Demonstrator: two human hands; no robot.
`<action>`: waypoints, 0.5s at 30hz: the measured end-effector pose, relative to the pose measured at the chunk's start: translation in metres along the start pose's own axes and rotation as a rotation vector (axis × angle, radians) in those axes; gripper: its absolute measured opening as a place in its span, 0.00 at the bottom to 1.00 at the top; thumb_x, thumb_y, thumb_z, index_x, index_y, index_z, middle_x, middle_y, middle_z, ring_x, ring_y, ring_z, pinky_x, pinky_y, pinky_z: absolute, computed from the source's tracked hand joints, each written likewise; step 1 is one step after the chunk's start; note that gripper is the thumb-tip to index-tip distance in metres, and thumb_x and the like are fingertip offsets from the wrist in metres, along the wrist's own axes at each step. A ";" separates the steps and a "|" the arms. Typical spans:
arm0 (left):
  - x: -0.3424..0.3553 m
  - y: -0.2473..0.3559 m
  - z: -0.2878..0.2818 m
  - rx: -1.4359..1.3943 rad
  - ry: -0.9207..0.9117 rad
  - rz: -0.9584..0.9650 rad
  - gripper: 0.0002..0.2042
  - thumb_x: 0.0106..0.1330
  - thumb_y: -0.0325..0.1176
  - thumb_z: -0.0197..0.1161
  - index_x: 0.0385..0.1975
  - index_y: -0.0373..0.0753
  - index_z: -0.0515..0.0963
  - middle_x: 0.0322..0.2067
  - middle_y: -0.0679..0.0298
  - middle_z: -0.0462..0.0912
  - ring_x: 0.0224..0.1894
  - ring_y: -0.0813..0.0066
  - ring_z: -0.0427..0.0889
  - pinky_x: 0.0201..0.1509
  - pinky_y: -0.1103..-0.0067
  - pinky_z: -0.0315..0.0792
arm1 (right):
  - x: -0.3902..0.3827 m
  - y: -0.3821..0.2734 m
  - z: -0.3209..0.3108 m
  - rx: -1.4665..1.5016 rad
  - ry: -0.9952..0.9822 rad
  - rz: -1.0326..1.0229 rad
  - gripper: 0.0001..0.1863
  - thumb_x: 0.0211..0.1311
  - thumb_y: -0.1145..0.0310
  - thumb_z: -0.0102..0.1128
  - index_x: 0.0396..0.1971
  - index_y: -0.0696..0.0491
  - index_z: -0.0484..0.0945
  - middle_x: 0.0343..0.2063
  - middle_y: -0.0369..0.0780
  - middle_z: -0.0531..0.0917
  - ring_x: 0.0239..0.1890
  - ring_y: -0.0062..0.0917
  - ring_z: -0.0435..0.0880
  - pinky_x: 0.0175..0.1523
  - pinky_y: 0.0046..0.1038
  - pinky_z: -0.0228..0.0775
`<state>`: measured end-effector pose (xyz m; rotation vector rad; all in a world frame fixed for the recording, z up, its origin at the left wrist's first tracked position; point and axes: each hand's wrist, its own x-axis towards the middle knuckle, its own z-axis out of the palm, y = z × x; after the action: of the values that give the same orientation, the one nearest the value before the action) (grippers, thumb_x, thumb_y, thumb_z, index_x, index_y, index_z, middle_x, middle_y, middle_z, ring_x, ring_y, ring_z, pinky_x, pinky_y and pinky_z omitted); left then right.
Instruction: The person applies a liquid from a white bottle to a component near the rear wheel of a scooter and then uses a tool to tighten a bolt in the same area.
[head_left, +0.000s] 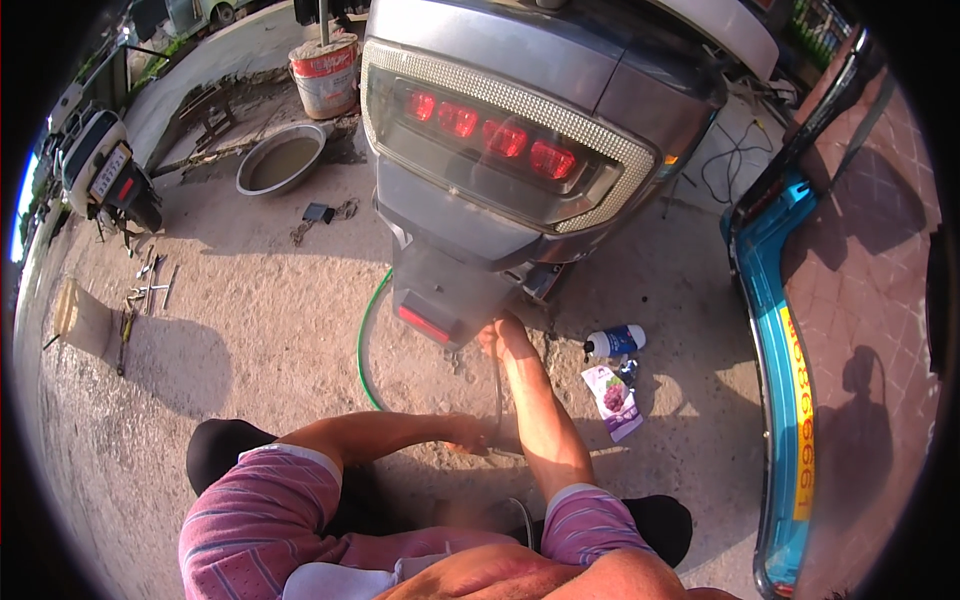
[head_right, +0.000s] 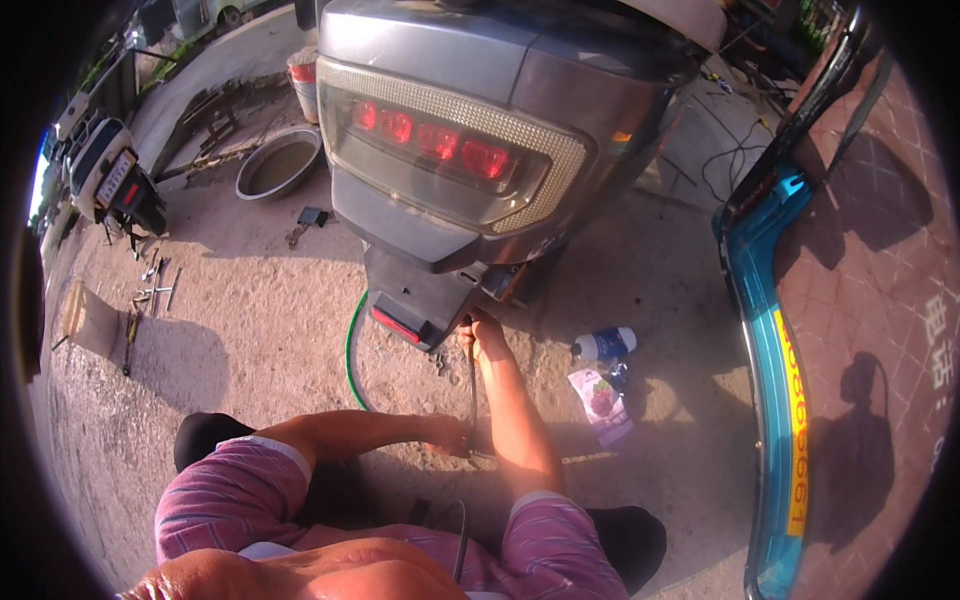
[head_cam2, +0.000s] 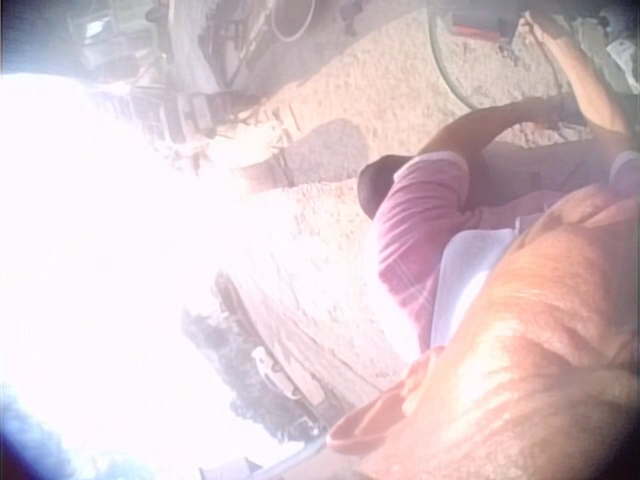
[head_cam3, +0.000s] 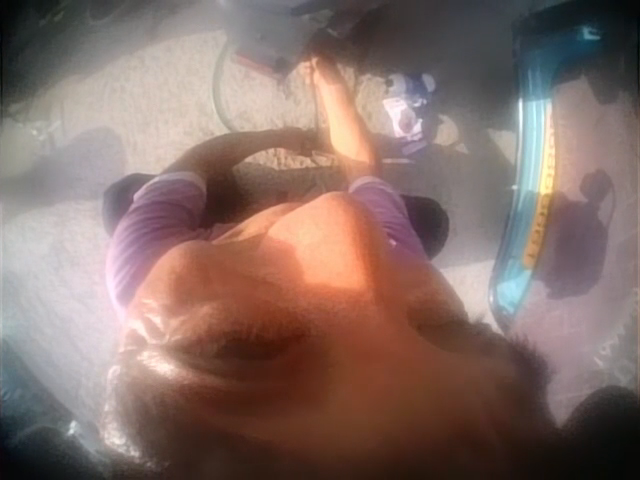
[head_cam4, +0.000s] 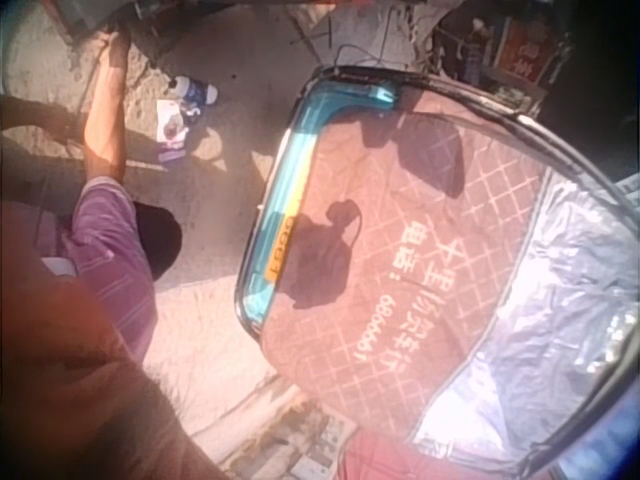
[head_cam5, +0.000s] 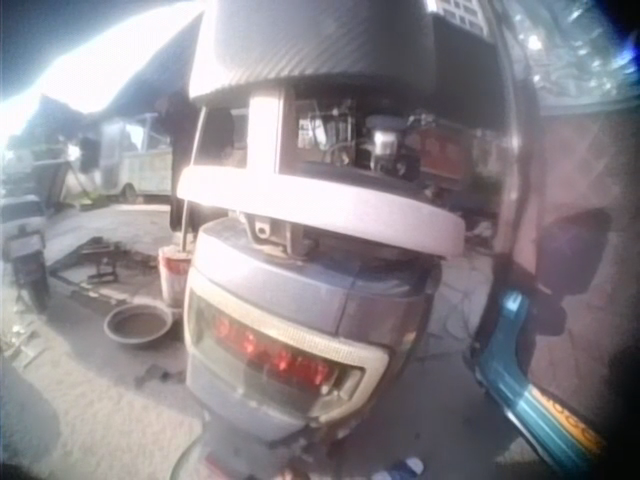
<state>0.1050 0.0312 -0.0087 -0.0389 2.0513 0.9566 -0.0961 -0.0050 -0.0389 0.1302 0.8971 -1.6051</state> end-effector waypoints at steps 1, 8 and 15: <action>0.001 -0.004 0.004 0.000 0.001 -0.002 0.24 0.58 0.59 0.57 0.47 0.49 0.77 0.23 0.58 0.83 0.26 0.59 0.84 0.36 0.58 0.77 | 0.000 0.000 0.001 0.000 -0.002 0.001 0.13 0.68 0.63 0.45 0.22 0.49 0.67 0.10 0.30 0.63 0.10 0.17 0.59 0.15 0.19 0.49; -0.006 0.014 -0.003 0.187 0.124 0.054 0.21 0.59 0.54 0.55 0.42 0.44 0.77 0.20 0.56 0.81 0.27 0.57 0.84 0.36 0.58 0.76 | 0.000 -0.003 -0.008 -0.005 -0.071 0.002 0.12 0.69 0.63 0.46 0.24 0.49 0.68 0.12 0.30 0.65 0.11 0.16 0.61 0.16 0.18 0.51; -0.004 -0.001 0.007 0.188 0.119 0.043 0.21 0.59 0.53 0.55 0.43 0.44 0.75 0.23 0.55 0.82 0.29 0.54 0.83 0.38 0.55 0.75 | -0.030 0.007 0.016 0.030 -0.241 -0.144 0.09 0.67 0.62 0.51 0.29 0.50 0.70 0.15 0.29 0.67 0.15 0.15 0.63 0.19 0.18 0.55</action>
<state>0.1128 0.0339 -0.0087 0.0497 2.2517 0.7998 -0.0759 0.0091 -0.0144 -0.1075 0.7081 -1.7259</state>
